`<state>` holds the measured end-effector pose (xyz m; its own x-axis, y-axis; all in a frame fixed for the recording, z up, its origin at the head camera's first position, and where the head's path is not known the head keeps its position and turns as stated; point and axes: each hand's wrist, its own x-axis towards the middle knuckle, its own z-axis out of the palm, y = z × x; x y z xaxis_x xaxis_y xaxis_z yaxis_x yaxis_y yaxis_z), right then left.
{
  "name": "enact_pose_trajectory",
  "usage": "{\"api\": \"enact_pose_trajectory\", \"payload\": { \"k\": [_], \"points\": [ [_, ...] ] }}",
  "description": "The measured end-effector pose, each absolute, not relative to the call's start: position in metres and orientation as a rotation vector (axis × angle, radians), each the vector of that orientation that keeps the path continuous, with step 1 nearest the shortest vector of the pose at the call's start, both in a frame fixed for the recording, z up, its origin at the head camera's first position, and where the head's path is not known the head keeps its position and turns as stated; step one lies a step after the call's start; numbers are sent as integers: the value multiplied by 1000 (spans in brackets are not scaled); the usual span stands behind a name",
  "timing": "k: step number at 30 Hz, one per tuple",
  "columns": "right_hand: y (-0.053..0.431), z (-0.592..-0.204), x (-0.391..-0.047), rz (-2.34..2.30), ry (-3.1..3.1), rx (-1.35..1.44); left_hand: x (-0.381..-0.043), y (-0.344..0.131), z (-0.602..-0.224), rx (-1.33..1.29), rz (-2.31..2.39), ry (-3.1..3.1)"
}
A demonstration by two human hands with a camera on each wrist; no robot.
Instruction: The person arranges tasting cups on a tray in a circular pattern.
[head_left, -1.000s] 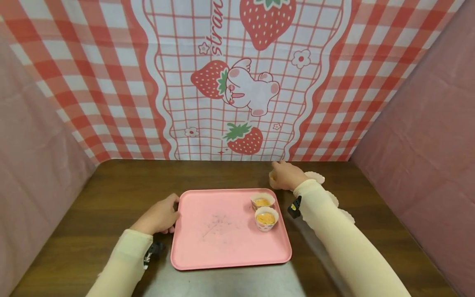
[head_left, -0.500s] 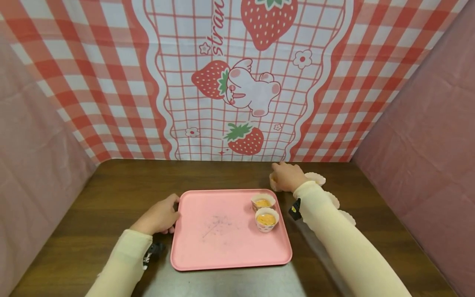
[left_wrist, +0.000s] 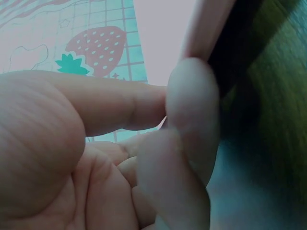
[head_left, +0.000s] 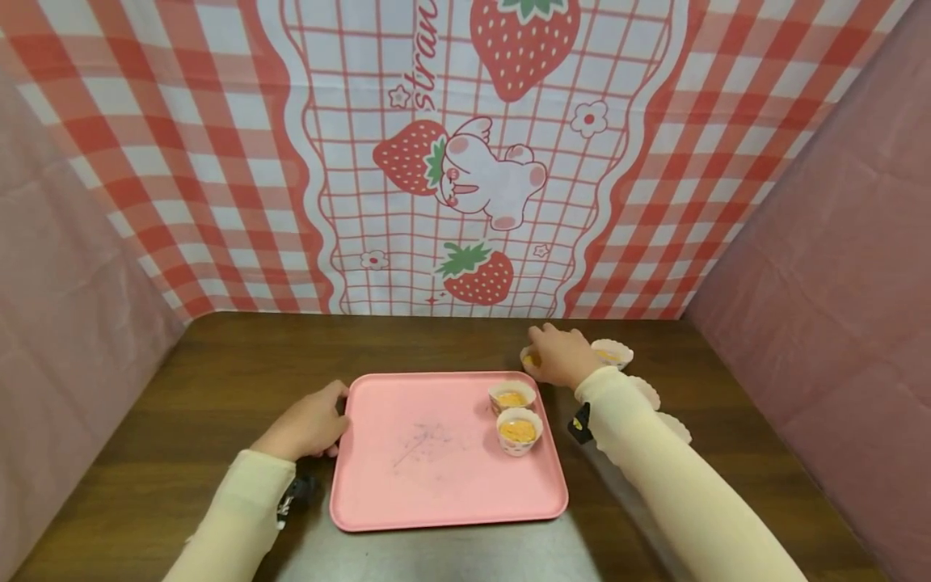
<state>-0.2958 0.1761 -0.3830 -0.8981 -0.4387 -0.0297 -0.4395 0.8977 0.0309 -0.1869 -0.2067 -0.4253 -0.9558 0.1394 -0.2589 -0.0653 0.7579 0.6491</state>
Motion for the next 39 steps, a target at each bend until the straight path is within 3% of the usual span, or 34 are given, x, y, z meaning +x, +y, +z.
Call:
{"api": "enact_pose_trajectory", "payload": {
  "k": [20,39],
  "points": [
    [184,-386,-290,-214,3090,-599,-191,-205,-426,67,893,2849],
    [160,-346,-239,-448,3158,-780,-192,-205,-425,79,893,2836]
  ]
}}
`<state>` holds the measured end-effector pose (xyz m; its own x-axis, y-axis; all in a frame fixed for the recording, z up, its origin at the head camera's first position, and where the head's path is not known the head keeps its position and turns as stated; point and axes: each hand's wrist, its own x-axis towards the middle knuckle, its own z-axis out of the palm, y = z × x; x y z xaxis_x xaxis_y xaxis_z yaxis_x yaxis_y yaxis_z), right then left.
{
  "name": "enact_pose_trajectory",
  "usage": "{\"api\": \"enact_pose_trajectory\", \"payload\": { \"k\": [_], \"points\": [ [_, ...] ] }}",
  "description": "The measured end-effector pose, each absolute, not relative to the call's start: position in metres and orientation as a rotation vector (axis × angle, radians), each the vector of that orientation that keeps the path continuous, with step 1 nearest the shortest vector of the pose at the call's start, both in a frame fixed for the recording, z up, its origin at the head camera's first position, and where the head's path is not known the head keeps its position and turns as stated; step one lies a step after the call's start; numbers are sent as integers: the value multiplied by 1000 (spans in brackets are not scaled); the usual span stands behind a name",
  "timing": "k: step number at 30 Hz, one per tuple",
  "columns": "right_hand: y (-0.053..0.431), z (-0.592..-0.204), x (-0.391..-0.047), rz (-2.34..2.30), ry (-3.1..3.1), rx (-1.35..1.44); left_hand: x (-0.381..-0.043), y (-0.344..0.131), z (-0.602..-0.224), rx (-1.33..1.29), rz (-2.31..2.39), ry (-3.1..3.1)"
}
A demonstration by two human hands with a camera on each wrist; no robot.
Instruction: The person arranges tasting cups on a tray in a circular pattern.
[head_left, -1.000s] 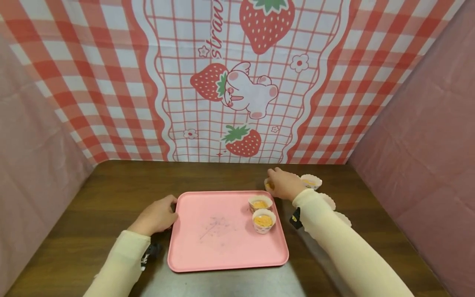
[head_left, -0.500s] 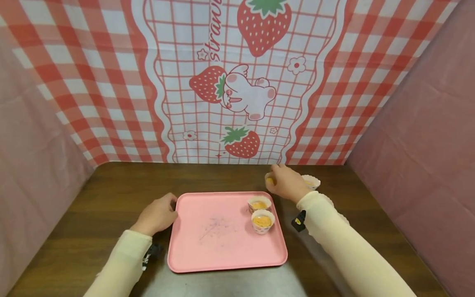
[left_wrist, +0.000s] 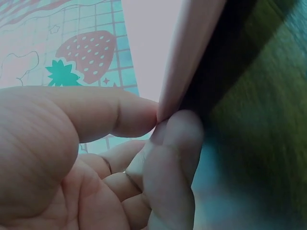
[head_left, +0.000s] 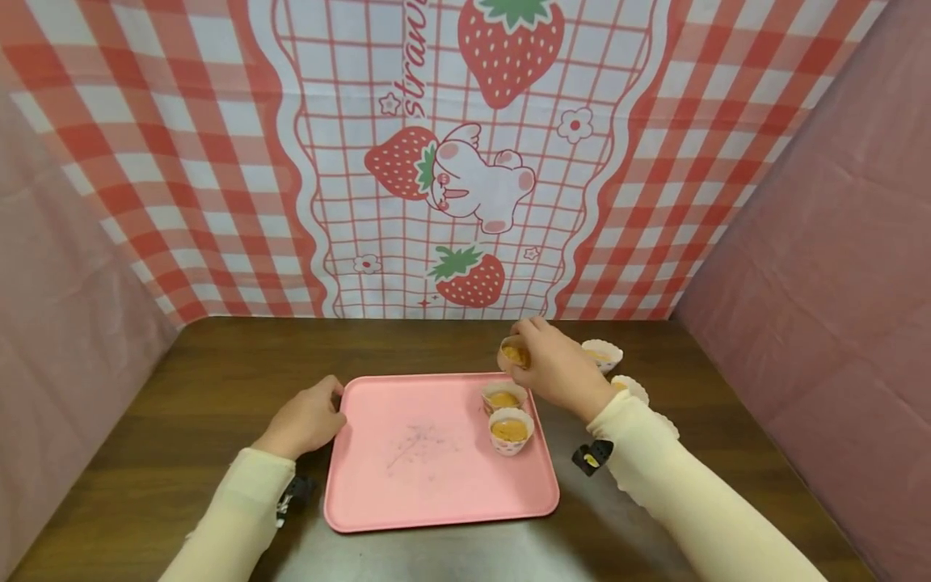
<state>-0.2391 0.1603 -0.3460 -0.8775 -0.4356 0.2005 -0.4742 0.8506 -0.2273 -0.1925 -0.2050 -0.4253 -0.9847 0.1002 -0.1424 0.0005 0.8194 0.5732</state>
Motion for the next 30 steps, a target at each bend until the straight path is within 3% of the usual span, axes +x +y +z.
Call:
{"api": "enact_pose_trajectory", "payload": {
  "k": [12,30],
  "points": [
    [143,-341,-221,336,-2865,770,-193,-202,-424,102,868,2835],
    [112,-354,-227,334,-2849,870,-191,-201,-423,81,908,2801]
  ]
}}
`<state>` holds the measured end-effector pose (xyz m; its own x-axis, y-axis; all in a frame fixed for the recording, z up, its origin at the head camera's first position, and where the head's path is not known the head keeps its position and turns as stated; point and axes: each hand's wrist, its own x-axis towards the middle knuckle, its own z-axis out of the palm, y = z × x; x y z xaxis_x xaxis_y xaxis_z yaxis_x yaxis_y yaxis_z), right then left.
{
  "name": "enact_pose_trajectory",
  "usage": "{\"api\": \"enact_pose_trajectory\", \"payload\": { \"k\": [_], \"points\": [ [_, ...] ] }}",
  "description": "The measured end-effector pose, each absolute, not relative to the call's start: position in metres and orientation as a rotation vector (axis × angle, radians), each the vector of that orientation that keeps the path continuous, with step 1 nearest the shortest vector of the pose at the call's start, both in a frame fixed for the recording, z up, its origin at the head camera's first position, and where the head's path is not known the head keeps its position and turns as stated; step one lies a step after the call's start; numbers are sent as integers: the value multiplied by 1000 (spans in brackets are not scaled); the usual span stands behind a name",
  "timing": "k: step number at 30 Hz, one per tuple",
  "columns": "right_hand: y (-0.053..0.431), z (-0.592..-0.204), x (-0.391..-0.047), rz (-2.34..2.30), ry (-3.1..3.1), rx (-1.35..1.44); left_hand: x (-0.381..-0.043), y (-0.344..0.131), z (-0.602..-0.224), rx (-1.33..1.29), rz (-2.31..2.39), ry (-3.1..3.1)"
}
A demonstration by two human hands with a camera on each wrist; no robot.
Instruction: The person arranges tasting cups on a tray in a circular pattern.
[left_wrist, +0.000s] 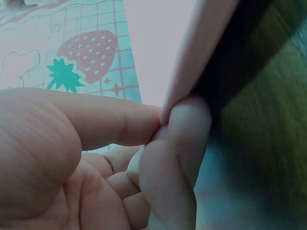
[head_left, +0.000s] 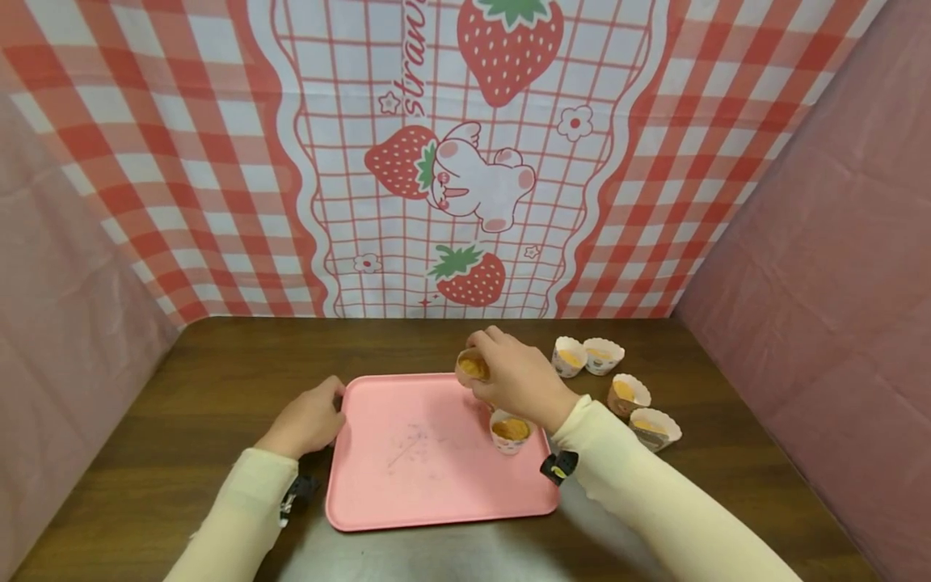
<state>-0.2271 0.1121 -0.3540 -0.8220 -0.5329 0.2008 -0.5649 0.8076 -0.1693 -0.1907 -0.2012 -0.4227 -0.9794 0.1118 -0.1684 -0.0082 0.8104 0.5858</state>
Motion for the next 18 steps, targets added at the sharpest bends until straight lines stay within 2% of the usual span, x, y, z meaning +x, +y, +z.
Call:
{"api": "enact_pose_trajectory", "payload": {
  "k": [18],
  "points": [
    [94,-375,-256,244,-3003,949,-192,-201,-422,67,904,2783]
  ]
}}
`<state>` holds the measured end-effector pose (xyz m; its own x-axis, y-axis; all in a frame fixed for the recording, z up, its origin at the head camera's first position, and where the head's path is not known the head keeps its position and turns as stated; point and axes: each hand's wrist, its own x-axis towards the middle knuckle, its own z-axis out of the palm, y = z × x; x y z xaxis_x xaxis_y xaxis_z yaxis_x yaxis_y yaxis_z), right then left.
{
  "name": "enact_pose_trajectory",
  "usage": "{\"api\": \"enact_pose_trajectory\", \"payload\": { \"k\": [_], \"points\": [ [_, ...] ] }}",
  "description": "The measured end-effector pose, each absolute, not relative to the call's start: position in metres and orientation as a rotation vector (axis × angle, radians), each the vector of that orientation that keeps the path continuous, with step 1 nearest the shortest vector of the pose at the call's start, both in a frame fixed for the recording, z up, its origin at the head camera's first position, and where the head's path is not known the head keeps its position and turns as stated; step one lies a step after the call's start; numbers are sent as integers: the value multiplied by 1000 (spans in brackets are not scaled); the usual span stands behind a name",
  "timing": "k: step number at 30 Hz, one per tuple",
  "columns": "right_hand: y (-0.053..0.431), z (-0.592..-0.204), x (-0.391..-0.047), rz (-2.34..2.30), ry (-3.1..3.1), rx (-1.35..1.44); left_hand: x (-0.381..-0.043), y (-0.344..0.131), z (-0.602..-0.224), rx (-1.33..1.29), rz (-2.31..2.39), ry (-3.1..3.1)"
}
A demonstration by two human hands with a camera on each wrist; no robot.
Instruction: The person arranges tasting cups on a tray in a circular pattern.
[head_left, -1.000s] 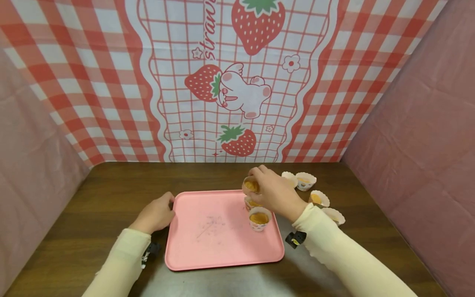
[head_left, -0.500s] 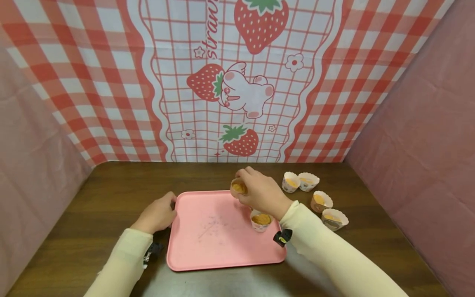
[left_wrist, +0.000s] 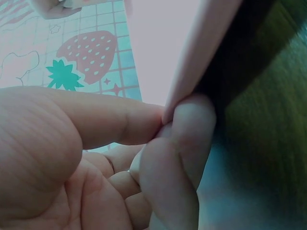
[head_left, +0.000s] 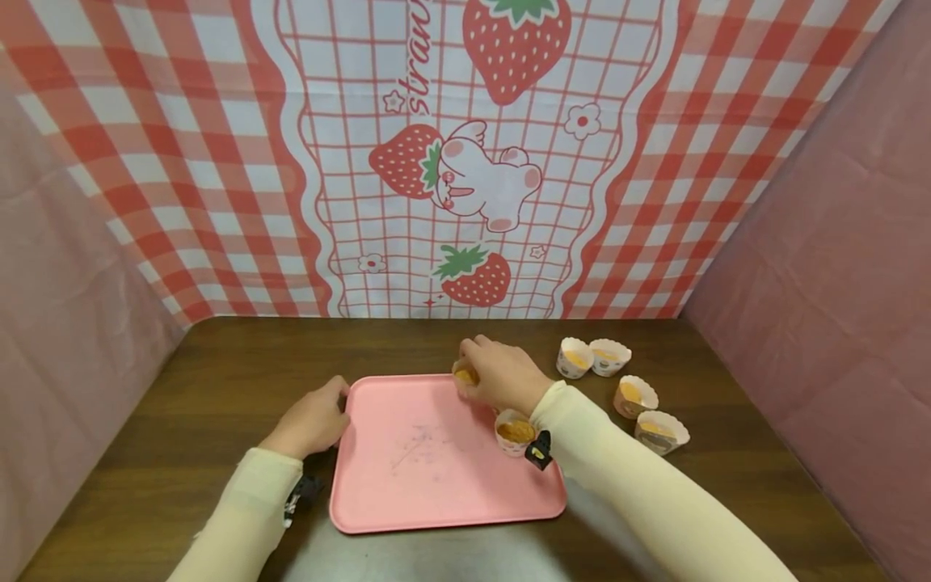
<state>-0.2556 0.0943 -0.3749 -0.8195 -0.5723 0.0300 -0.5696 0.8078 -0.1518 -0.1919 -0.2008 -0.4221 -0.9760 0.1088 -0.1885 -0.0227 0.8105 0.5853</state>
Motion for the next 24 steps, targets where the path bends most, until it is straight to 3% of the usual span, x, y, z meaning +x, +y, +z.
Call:
{"api": "enact_pose_trajectory", "payload": {
  "k": [24],
  "points": [
    [87,-383,-265,-103,2899,-920,-192,-200,-423,42,931,2771]
  ]
}}
